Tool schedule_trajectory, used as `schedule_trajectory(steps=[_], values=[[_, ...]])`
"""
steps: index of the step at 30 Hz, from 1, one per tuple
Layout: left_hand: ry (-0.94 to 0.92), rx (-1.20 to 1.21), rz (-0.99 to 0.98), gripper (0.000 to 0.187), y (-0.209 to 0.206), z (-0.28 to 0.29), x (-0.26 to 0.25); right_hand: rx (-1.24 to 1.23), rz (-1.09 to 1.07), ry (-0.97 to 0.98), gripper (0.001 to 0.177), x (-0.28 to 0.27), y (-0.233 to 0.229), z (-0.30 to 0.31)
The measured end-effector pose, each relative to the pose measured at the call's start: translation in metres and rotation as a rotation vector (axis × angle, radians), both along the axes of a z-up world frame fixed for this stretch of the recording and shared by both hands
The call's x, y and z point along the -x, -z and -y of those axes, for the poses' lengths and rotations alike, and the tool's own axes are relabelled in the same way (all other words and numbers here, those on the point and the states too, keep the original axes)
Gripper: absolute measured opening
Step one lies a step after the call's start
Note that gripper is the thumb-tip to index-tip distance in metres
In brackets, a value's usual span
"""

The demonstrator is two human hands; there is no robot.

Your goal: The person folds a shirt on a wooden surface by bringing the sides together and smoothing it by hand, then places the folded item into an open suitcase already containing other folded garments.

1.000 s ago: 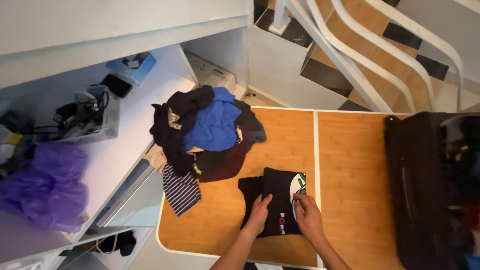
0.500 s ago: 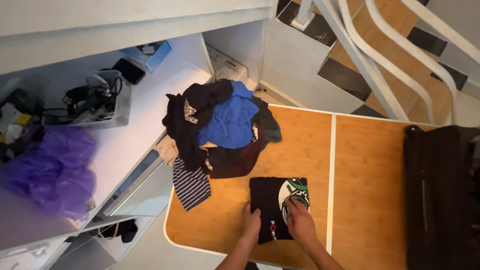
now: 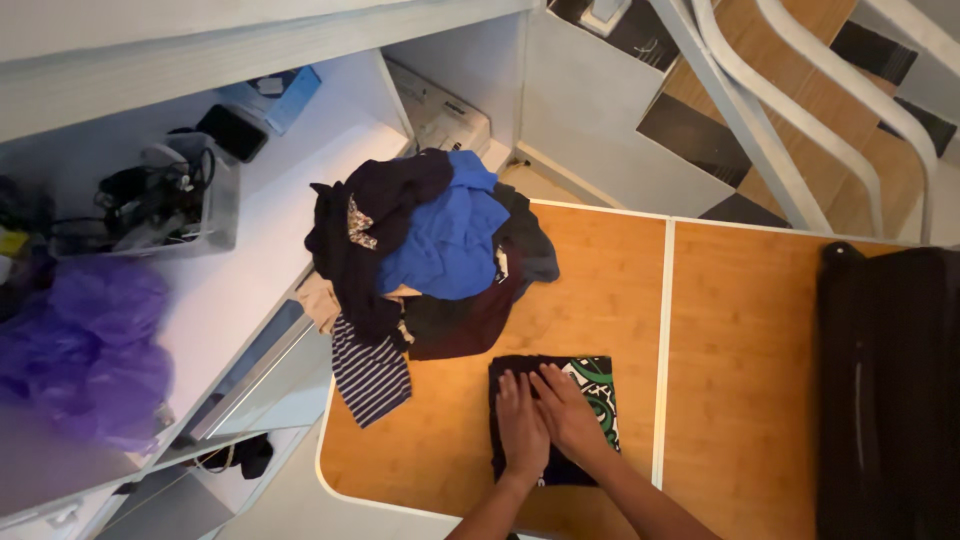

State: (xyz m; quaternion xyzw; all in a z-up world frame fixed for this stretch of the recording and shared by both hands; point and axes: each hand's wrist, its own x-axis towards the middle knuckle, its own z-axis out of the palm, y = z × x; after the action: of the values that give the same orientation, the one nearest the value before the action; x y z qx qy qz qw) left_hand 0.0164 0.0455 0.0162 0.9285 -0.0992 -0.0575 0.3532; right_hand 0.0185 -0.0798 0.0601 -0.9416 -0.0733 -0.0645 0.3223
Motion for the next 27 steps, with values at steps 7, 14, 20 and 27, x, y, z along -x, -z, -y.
schedule_trajectory(steps=[7,14,20,27], values=[[0.026,-0.363,-0.137,0.072,0.012,0.003,-0.011,0.28,-0.115,-0.157,0.053,-0.009,0.025,0.019],[0.019,-0.43,-0.07,0.081,0.019,0.007,-0.015,0.355,-0.196,-0.044,0.069,-0.007,0.031,0.048],[0.175,-0.375,0.079,0.082,0.011,0.027,-0.033,0.38,-0.168,0.206,0.062,0.011,0.026,0.073],[0.446,-0.293,0.18,0.084,0.001,0.077,-0.072,0.467,-0.294,0.453,0.067,0.045,0.03,0.099]])
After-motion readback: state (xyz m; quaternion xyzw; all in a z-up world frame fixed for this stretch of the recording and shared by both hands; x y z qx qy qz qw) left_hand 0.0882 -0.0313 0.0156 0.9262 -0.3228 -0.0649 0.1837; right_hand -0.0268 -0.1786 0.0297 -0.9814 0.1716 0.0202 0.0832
